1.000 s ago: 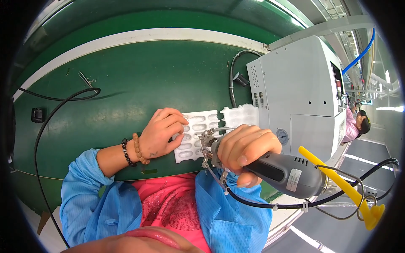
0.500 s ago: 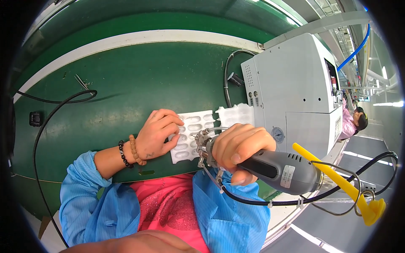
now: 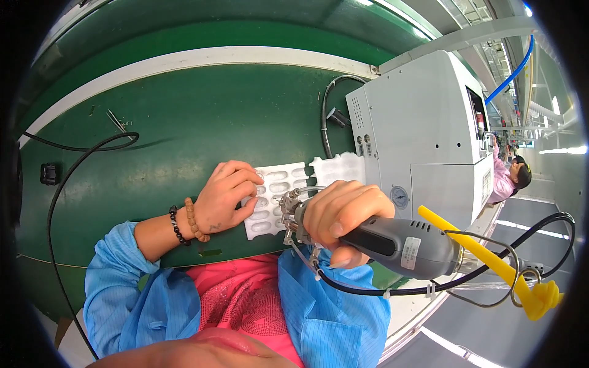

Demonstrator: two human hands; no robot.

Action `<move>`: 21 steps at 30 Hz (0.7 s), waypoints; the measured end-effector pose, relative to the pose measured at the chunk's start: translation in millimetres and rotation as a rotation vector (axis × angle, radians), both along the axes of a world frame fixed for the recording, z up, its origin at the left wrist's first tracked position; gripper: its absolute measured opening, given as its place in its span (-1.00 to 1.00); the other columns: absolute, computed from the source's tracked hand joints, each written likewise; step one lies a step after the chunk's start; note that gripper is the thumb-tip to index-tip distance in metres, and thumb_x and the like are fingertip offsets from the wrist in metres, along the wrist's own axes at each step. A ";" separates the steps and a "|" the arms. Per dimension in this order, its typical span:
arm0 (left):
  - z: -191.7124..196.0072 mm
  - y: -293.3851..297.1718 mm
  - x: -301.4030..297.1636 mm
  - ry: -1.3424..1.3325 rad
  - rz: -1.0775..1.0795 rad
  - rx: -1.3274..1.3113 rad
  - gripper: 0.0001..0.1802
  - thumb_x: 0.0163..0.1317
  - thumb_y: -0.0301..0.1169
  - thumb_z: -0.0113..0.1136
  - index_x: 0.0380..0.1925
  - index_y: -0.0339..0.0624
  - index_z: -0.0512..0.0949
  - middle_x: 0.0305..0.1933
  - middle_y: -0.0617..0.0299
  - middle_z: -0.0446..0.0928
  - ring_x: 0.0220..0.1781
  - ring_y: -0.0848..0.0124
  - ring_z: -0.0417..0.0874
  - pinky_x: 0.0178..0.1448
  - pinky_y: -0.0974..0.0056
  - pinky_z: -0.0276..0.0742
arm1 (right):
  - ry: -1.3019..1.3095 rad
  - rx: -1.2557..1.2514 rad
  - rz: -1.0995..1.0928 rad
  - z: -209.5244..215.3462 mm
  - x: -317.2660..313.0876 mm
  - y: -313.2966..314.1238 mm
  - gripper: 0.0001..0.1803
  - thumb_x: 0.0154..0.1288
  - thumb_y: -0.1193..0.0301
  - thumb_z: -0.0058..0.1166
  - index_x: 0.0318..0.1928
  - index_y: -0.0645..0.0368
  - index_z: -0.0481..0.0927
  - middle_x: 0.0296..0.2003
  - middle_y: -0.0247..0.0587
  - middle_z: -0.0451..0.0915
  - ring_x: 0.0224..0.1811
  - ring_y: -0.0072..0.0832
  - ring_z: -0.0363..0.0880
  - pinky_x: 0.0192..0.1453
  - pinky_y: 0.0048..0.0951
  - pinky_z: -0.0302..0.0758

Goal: The person assembles small electronic circuit boards into white plastic housings using a pneumatic hand tool.

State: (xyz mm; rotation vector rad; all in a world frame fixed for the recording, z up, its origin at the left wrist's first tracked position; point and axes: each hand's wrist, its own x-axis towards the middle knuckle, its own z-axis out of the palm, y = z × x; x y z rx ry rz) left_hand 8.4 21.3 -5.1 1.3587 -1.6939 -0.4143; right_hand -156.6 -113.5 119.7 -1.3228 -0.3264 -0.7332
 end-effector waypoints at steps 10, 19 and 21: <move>-0.9 -0.5 -0.2 -0.002 0.002 -0.007 -0.85 -0.02 -0.53 0.31 -0.46 -0.18 0.51 -0.09 0.27 0.59 0.08 0.22 0.52 0.12 0.12 0.41 | -0.015 0.001 0.009 -1.2 1.4 -0.2 -0.63 0.20 0.40 0.38 -0.24 0.27 0.39 -0.69 -0.30 0.44 -0.75 -0.48 0.42 -0.67 -0.44 0.43; 0.6 -2.0 -1.4 0.008 -0.012 -0.012 -0.84 -0.02 -0.53 0.31 -0.46 -0.17 0.51 -0.10 0.27 0.59 0.08 0.22 0.52 0.13 0.13 0.41 | 0.000 -0.011 0.005 3.1 -0.3 1.1 -0.62 0.21 0.39 0.38 -0.24 0.26 0.39 -0.70 -0.32 0.44 -0.75 -0.48 0.43 -0.67 -0.43 0.43; -1.1 -0.1 -0.2 0.000 0.000 -0.005 -0.84 -0.02 -0.53 0.32 -0.45 -0.17 0.51 -0.10 0.27 0.59 0.08 0.22 0.52 0.13 0.13 0.40 | 0.006 -0.005 0.013 0.8 1.4 0.3 -0.62 0.20 0.39 0.39 -0.24 0.26 0.39 -0.70 -0.33 0.43 -0.75 -0.48 0.42 -0.67 -0.43 0.43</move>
